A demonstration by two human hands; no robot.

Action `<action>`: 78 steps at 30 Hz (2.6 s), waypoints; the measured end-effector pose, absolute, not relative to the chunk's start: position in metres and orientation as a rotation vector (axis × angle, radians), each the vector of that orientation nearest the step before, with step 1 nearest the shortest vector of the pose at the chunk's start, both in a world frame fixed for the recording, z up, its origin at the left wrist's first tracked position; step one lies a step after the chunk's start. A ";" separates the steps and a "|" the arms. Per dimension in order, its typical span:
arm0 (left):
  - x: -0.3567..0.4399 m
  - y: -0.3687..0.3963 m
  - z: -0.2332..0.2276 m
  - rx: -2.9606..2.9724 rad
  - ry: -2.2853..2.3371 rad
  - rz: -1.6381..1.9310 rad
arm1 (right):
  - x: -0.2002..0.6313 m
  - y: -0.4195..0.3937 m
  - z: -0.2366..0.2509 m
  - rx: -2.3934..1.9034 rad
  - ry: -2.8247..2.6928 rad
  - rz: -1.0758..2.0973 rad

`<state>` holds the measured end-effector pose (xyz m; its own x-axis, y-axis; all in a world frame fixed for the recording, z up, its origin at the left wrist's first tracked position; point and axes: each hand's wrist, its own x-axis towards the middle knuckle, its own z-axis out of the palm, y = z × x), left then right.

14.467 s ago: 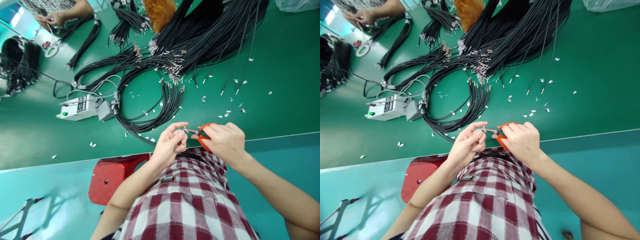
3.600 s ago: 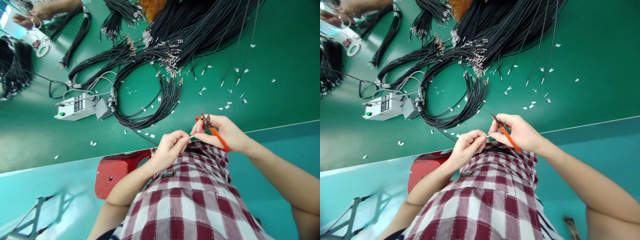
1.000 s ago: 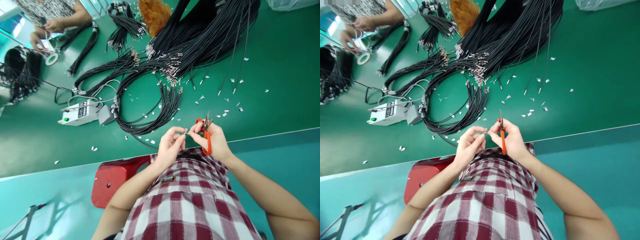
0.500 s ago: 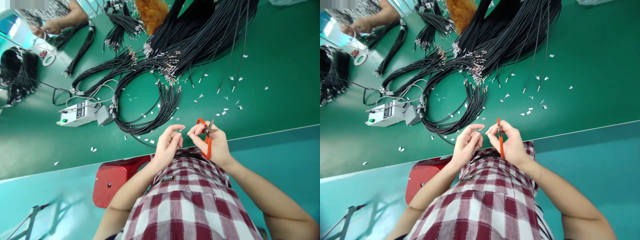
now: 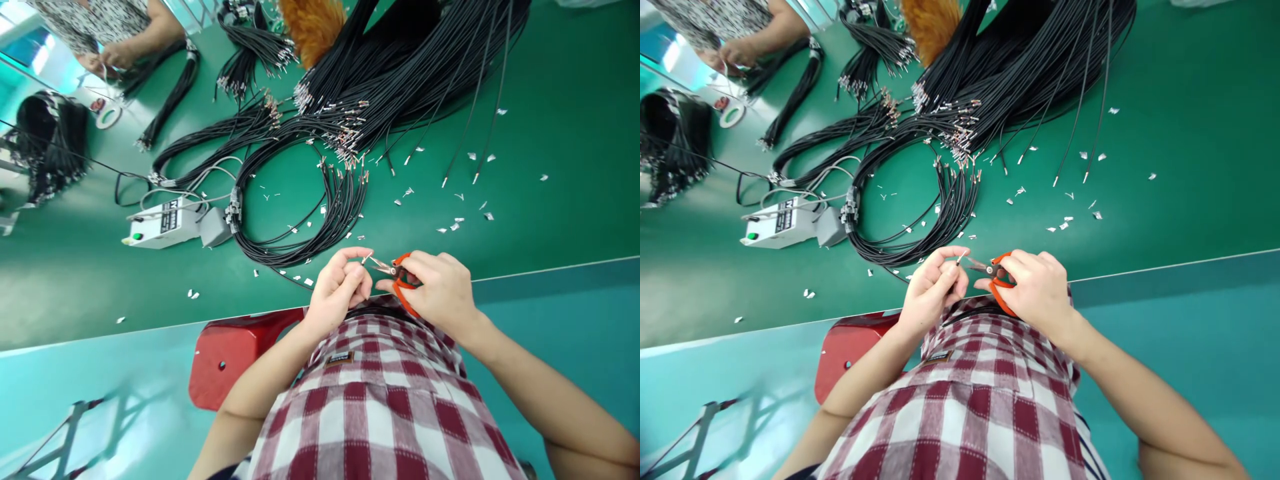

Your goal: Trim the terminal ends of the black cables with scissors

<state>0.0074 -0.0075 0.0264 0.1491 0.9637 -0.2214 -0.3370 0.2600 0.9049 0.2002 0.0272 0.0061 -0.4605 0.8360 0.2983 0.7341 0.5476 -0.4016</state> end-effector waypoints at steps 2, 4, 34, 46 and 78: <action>0.007 -0.008 0.028 0.822 0.961 1.089 | 0.199 0.029 0.009 -1.257 -2.343 0.259; 0.007 -0.009 0.029 0.826 0.949 1.085 | 0.198 0.030 0.010 -1.245 -2.358 0.245; 0.007 -0.013 0.028 0.756 0.946 1.072 | 0.196 0.027 0.012 -1.156 -2.405 -0.086; 0.006 -0.010 0.022 0.804 0.924 1.098 | 0.192 0.048 0.015 -1.114 -1.163 1.836; -0.003 -0.008 0.029 0.753 0.943 0.862 | 0.180 0.045 -0.001 -1.040 -1.375 1.382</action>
